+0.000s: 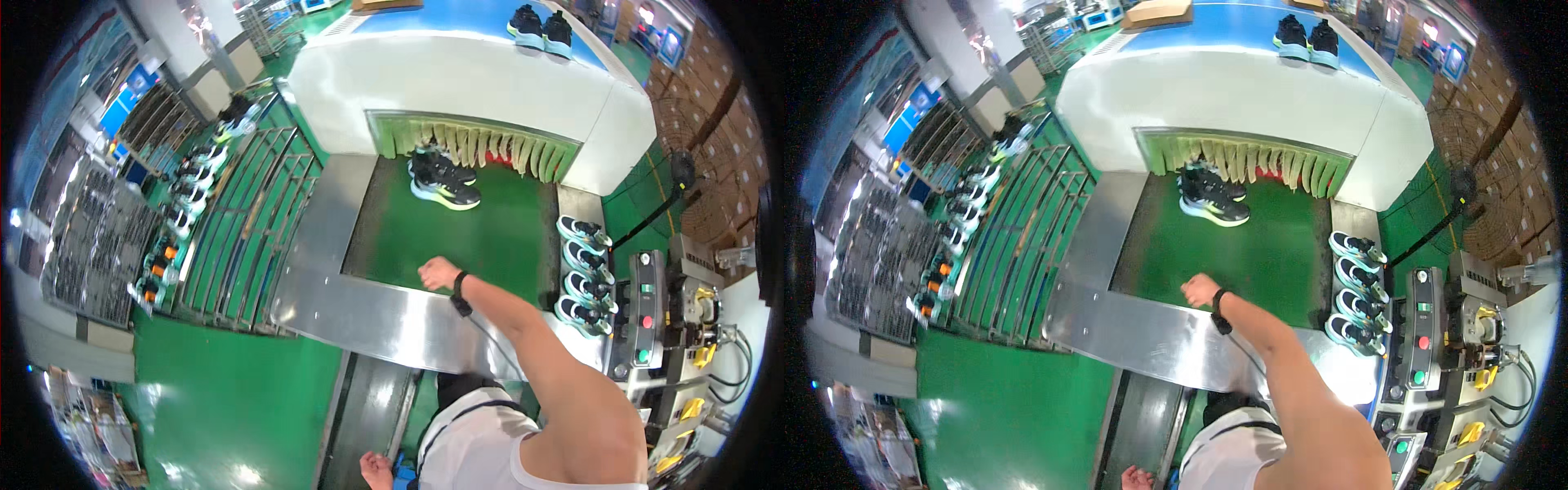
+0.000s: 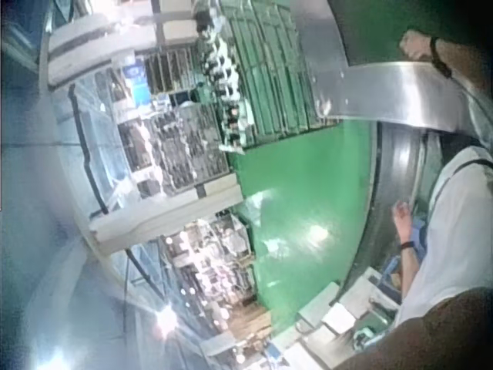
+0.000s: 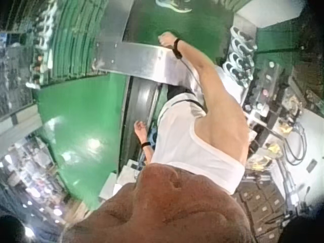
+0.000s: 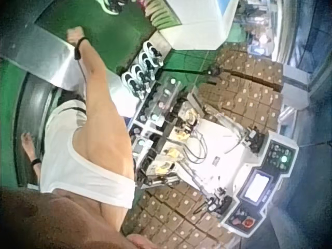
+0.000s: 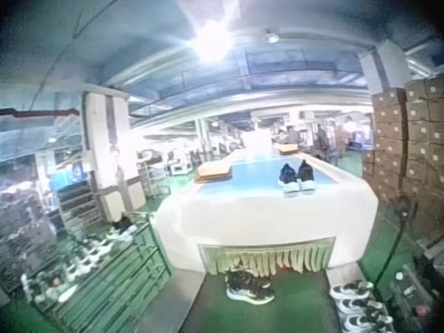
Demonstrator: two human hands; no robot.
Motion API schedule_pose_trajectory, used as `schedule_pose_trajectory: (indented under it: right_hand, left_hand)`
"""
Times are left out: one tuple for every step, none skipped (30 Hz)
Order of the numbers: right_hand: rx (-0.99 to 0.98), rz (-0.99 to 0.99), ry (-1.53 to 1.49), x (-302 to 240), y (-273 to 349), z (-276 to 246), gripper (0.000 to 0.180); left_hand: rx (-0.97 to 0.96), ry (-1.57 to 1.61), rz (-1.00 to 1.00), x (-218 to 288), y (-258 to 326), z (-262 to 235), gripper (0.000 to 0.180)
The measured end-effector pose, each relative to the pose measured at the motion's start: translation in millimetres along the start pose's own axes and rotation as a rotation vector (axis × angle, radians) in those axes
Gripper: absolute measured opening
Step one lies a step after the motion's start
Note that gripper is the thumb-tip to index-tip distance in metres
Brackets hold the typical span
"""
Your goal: Sorting and moving shoes between a heat-treatment machine and storage racks in a shoe factory.
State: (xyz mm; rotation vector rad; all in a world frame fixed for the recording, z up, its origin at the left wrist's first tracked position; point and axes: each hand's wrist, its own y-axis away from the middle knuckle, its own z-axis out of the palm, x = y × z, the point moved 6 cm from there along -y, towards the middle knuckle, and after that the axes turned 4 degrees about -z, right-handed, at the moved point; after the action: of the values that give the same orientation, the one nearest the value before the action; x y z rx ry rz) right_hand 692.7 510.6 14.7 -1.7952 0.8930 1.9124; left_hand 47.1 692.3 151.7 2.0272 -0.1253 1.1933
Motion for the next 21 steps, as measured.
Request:
schedule_pose_trajectory:
  right_hand:
    - [0.145,0.278,-0.238,-19,-35,44,0.024]
    - [0.267,0.247,-0.113,-38,-44,-10,0.025]
    - [0.397,0.223,0.019,-51,-44,-67,0.026]
    - [0.442,0.174,0.039,-67,-52,-89,0.027]
    - [0.481,0.121,0.06,-89,-64,-107,0.028]
    - [0.554,0.033,0.239,-107,-71,-137,0.026]
    - [0.619,-0.048,0.418,-120,-78,-161,0.027]
    - [0.54,-0.013,0.439,-134,-99,-164,0.028]
    - [0.55,0.025,0.303,-149,-131,-153,0.032]
    - [0.605,-0.083,0.458,-167,-155,-155,0.037]
    - [0.662,-0.19,0.617,-180,-177,-159,0.043]
    - [0.663,-0.178,0.614,-180,-203,-167,0.043]
    - [0.65,-0.076,0.648,-176,-232,-174,0.047]
    - [0.63,0.025,0.676,-168,-259,-179,0.052]
    - [0.603,0.121,0.704,-148,-282,-200,0.073]
    - [0.614,0.257,0.666,-130,-302,-202,0.081]
    - [0.623,0.387,0.626,-113,-318,-200,0.091]
    - [0.62,0.421,0.623,-100,-327,-201,0.096]
    - [0.621,0.459,0.623,-82,-328,-205,0.1]
    - [0.667,0.38,0.718,-74,-326,-203,0.093]
    - [0.745,0.294,0.72,-68,-320,-205,0.086]
  left_hand:
    - [0.091,-0.156,-0.003,11,3,-19,0.033]
    - [0.024,-0.297,0.027,36,-10,8,0.033]
    - [-0.012,-0.305,0.034,61,-22,35,0.033]
    - [-0.013,-0.389,0.078,88,-29,51,0.034]
    - [-0.009,-0.469,0.122,113,-35,67,0.034]
    - [-0.052,-0.402,0.036,125,-43,87,0.037]
    - [-0.073,-0.409,0.033,140,-50,101,0.037]
    - [-0.109,-0.503,0.001,149,-55,112,0.038]
    - [-0.121,-0.587,-0.02,158,-56,118,0.04]
    - [-0.131,-0.599,0.001,153,-66,125,0.041]
    - [-0.136,-0.604,-0.005,154,-75,133,0.041]
    - [-0.154,-0.64,-0.013,158,-81,141,0.041]
    - [-0.167,-0.677,-0.024,163,-83,146,0.04]
    - [-0.166,-0.63,-0.05,172,-84,150,0.041]
    - [-0.184,-0.639,-0.054,171,-89,158,0.041]
    - [-0.133,-0.583,-0.136,163,-90,154,0.041]
    - [-0.077,-0.527,-0.212,154,-92,146,0.04]
    - [-0.062,-0.58,-0.236,138,-95,137,0.038]
    - [-0.057,-0.589,-0.245,133,-95,134,0.038]
    - [-0.074,-0.463,-0.209,133,-91,135,0.037]
    - [-0.097,-0.337,-0.171,133,-89,133,0.035]
